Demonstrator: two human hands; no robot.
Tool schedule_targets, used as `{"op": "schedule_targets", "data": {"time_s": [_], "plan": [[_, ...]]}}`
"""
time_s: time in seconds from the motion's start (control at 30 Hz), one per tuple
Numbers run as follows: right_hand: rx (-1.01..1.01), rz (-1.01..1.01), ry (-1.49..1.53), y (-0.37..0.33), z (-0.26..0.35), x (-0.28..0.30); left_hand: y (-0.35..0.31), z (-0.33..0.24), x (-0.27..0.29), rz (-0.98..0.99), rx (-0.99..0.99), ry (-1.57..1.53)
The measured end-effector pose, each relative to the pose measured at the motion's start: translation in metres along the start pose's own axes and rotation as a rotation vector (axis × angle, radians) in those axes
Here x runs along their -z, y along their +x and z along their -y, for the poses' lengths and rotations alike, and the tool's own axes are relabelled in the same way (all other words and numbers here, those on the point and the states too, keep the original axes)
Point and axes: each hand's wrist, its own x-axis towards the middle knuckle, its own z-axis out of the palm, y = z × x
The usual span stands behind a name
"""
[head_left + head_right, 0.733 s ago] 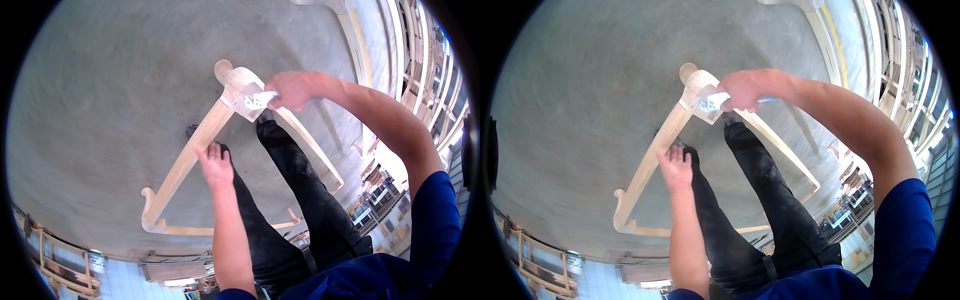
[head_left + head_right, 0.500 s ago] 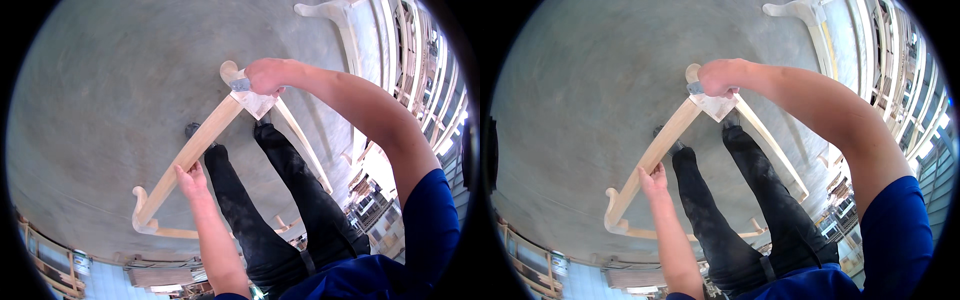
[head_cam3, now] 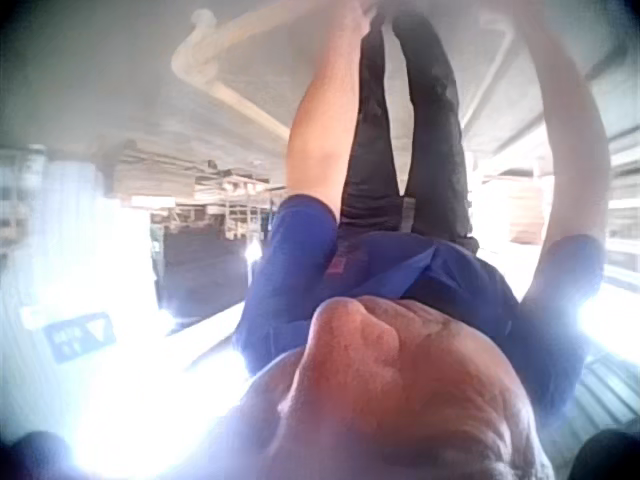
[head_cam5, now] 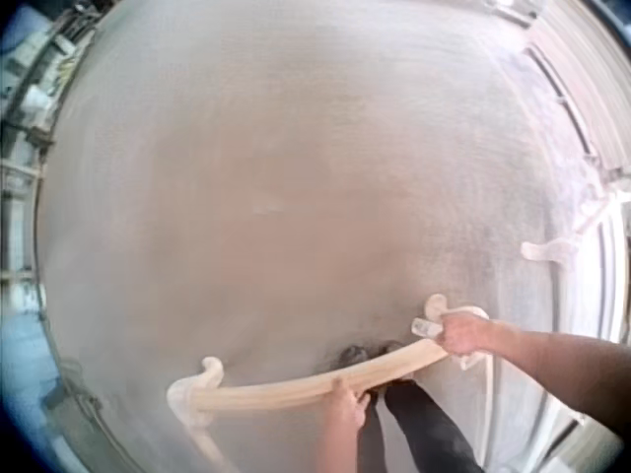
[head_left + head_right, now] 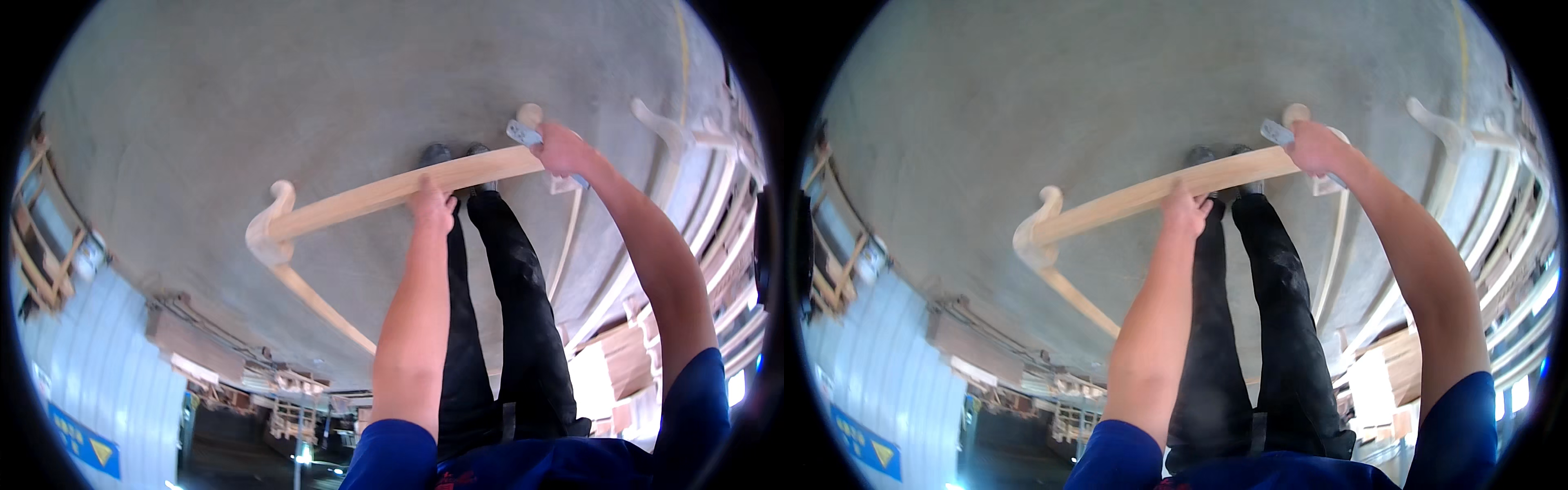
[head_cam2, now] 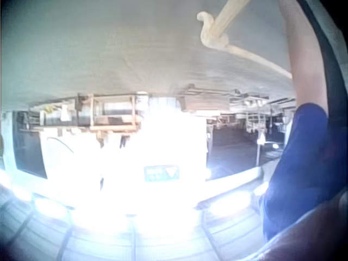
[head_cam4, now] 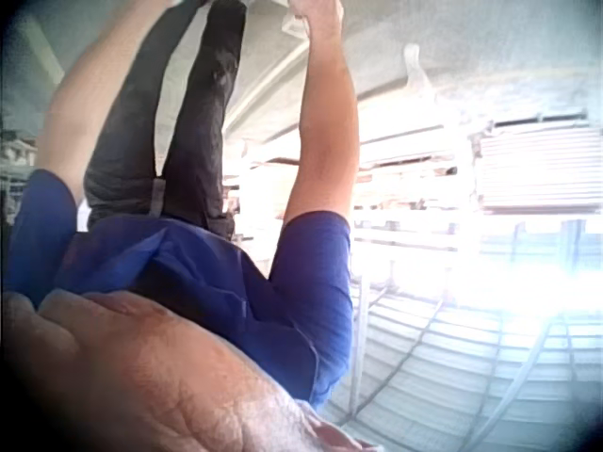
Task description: The person uses a hand tool to shave and smooth the joints of a large wooden furniture frame. They walk around the frame, applying the tool to various curved and flat sections to refine the finish.
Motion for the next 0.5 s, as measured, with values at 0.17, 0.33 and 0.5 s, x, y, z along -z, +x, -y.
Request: {"op": "schedule_targets", "data": {"time_s": [0.17,0.33,0.5], "plan": [[0.066,0.121,-0.085,-0.02,0.066,-0.023,-0.015,-0.006,0.053,0.124,-0.082,0.169],[0.149,0.212,-0.21,-0.038,0.143,-0.026,0.021,0.005,0.197,-0.493,-0.711,0.605],[0.168,0.182,-0.184,-0.025,0.168,-0.033,0.014,-0.034,0.272,-0.788,-0.665,0.507]]}}
